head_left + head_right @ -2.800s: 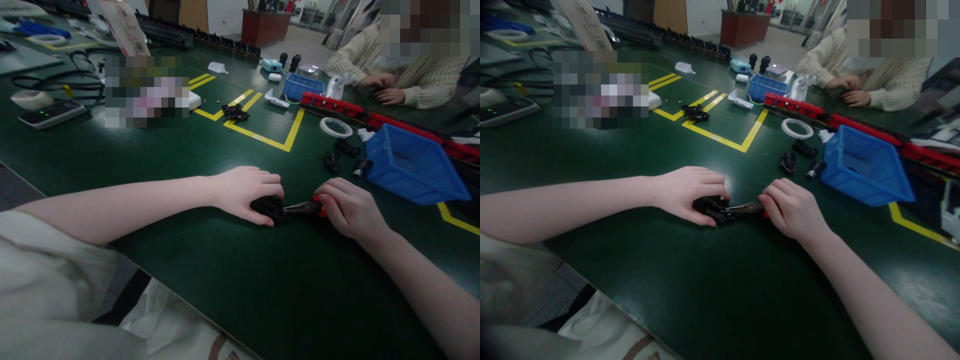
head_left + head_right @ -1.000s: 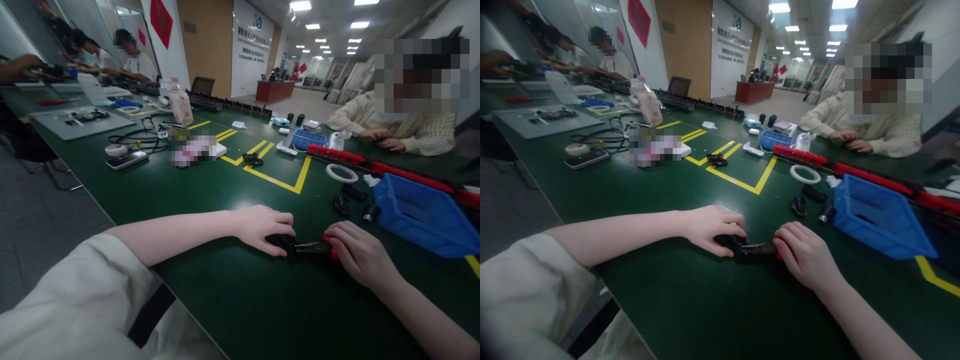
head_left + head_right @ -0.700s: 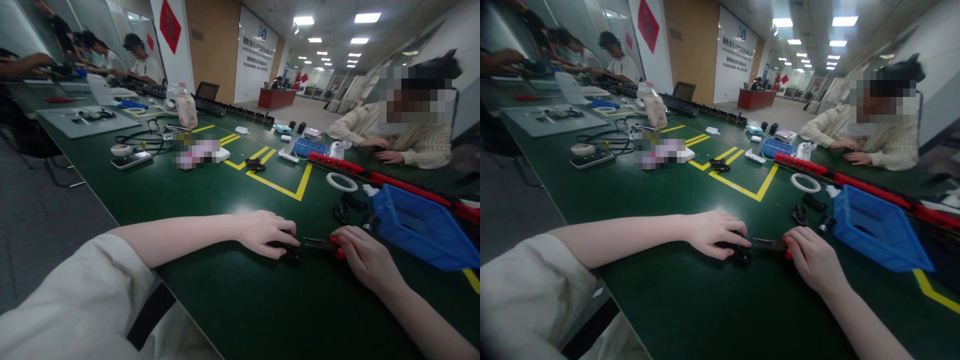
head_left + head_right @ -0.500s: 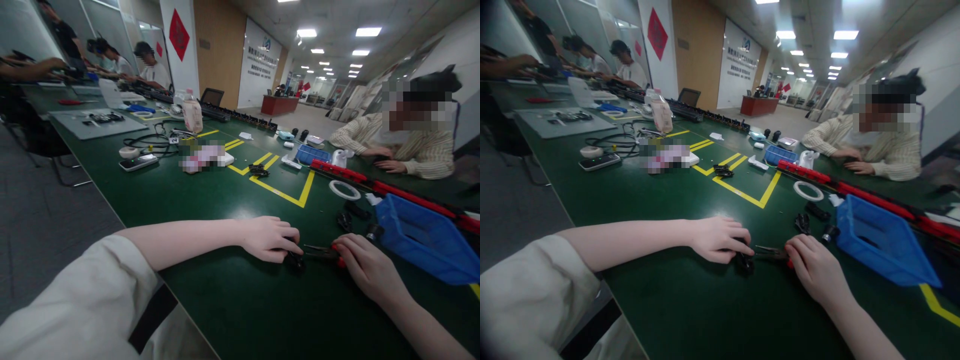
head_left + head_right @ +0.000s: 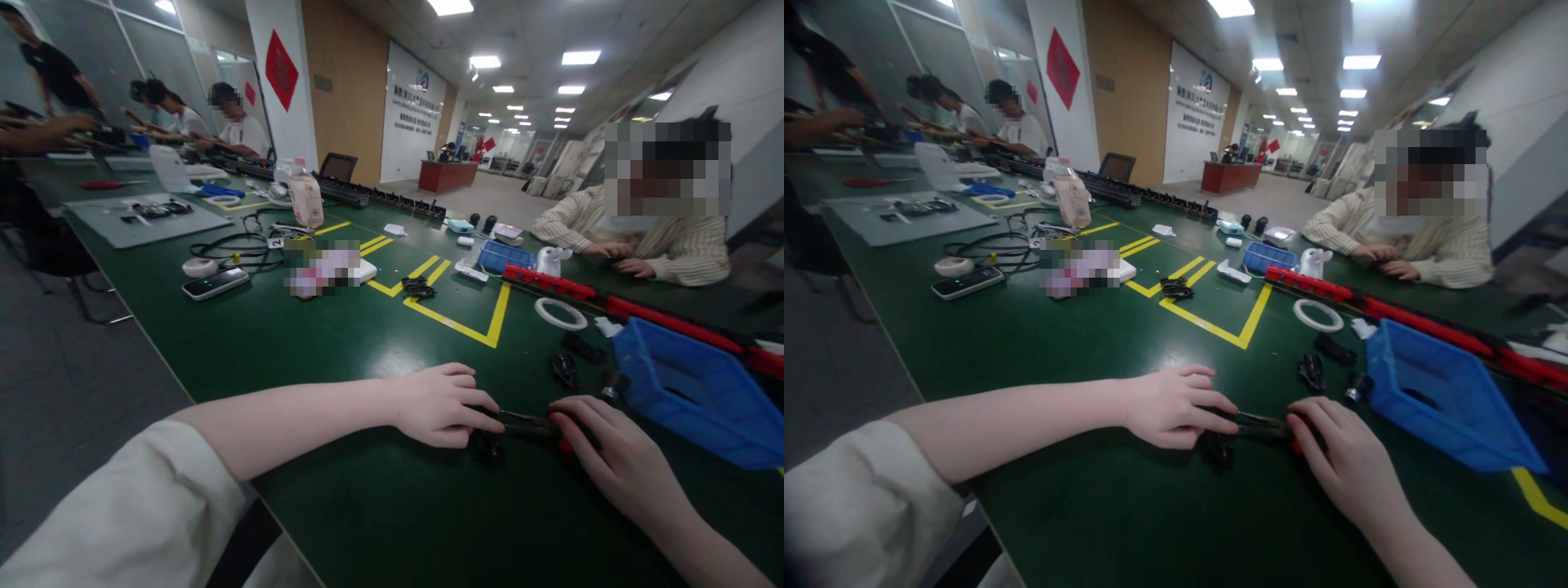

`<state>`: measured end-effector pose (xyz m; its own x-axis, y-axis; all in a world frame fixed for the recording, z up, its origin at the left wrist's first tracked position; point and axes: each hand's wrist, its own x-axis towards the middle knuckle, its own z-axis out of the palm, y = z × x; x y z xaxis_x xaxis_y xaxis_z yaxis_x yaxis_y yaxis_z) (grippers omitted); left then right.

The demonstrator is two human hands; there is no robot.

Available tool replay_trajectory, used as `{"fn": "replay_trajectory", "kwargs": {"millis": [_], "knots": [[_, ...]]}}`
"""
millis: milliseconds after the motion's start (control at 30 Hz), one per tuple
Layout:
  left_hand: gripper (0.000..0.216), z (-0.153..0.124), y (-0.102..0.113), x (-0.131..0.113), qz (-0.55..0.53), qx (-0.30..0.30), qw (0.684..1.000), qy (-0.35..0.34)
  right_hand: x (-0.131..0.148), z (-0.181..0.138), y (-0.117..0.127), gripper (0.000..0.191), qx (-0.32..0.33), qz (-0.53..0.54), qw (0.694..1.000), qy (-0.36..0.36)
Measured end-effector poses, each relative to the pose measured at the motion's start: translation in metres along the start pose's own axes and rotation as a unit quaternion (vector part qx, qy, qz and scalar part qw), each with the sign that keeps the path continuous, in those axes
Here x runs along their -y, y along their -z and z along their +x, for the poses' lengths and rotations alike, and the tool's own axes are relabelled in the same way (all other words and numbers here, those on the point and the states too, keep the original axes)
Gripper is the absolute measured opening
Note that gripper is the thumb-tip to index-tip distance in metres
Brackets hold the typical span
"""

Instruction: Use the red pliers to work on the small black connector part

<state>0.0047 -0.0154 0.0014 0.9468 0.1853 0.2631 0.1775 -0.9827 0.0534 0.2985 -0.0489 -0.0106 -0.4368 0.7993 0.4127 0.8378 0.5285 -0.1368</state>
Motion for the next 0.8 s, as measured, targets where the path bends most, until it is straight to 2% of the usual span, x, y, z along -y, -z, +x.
{"fn": "replay_trajectory", "kwargs": {"millis": [167, 300, 433, 533, 633, 733, 800], "knots": [[0.040, -0.002, 0.003, 0.000, -0.030, 0.012, 0.999, 0.015, 0.003, -0.004, 0.003, 0.025, -0.001, 0.001, 1.000, -0.012], [0.040, -0.003, 0.002, 0.001, -0.054, 0.014, 0.998, 0.018, 0.003, -0.008, 0.005, 0.026, -0.026, -0.004, 1.000, -0.016], [0.039, -0.005, 0.002, 0.003, -0.077, 0.017, 0.997, 0.016, -0.006, -0.022, 0.003, 0.029, -0.034, -0.003, 0.999, -0.021], [0.037, -0.005, 0.003, 0.003, -0.094, 0.015, 0.995, 0.032, -0.019, -0.043, -0.001, 0.045, 0.005, -0.014, 0.999, -0.033], [0.036, -0.005, 0.005, 0.005, -0.117, 0.016, 0.992, 0.053, -0.026, -0.063, -0.004, 0.067, 0.040, -0.005, 0.995, -0.088], [0.036, -0.005, 0.007, 0.008, -0.145, 0.021, 0.987, 0.069, -0.026, -0.071, -0.006, 0.071, 0.044, 0.015, 0.988, -0.150], [0.038, -0.005, 0.008, 0.010, -0.169, 0.026, 0.982, 0.082, -0.024, -0.070, -0.005, 0.068, 0.046, 0.014, 0.986, -0.157]]}}
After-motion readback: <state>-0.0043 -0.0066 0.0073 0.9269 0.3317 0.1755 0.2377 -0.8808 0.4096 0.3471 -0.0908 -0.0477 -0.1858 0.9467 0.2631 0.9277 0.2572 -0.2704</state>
